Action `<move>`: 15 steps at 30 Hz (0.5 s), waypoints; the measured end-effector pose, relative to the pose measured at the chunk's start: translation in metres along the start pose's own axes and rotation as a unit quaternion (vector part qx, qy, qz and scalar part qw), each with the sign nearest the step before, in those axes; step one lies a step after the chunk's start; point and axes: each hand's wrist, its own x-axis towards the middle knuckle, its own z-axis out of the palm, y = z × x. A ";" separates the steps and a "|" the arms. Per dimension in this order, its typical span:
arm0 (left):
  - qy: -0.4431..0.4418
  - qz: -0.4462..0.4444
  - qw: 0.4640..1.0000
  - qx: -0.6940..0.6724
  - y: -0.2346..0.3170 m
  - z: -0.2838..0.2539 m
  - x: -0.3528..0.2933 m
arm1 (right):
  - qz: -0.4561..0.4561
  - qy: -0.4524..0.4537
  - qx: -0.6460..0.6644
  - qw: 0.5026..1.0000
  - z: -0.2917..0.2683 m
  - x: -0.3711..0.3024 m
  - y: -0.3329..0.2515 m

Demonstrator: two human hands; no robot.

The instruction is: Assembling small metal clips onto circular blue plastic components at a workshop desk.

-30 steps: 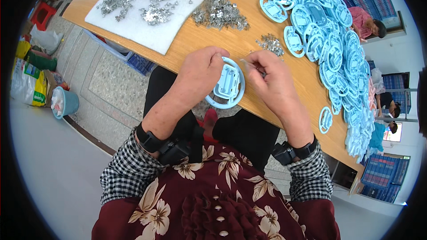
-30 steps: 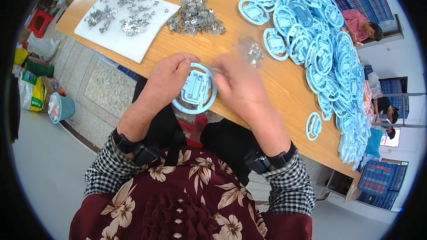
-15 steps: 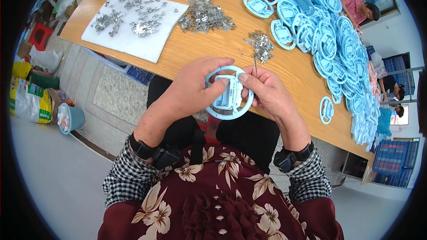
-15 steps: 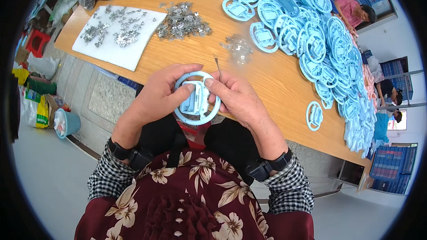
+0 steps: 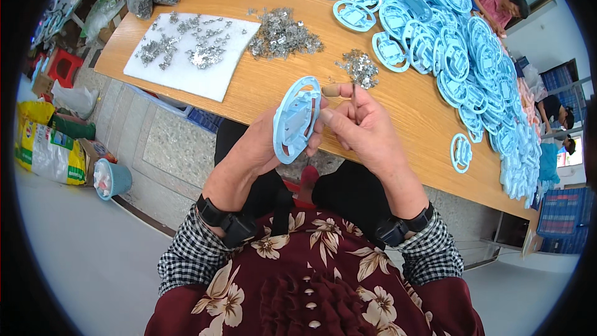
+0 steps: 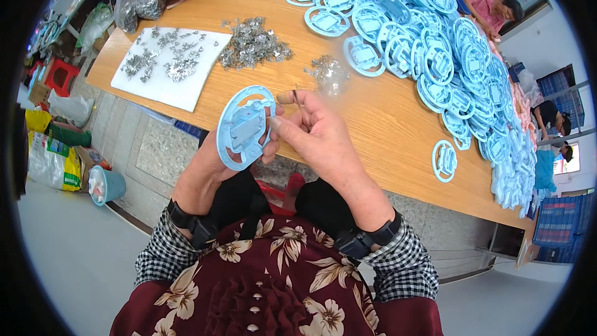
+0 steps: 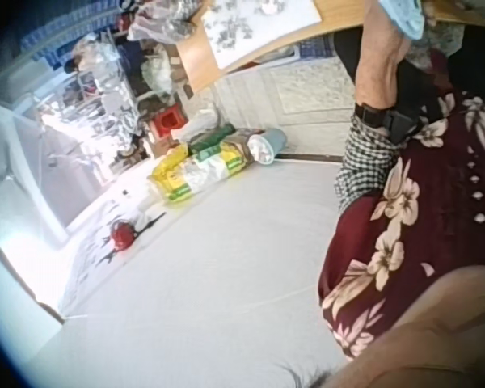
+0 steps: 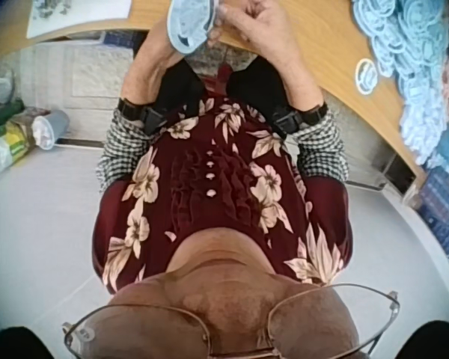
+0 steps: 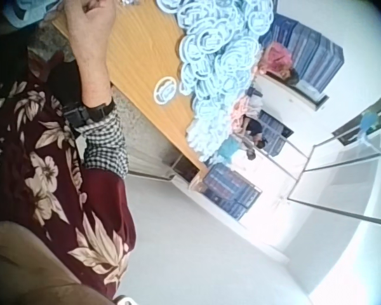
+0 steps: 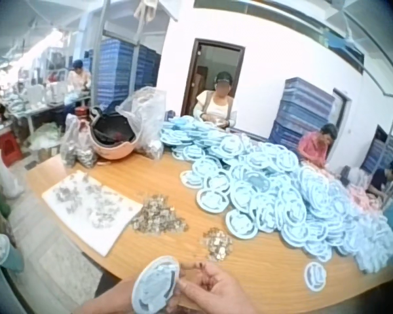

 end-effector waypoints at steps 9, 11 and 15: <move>-0.075 -0.023 0.997 -0.023 -0.010 -0.001 -0.010 | 0.041 -0.061 -0.015 0.997 -0.017 0.004 0.007; -0.083 -0.097 0.983 -0.132 -0.016 -0.012 -0.009 | 0.060 -0.067 -0.020 0.996 -0.019 0.003 0.009; -0.114 -0.133 0.953 -0.247 -0.019 -0.016 -0.001 | 0.071 -0.041 0.024 0.996 -0.025 0.002 0.013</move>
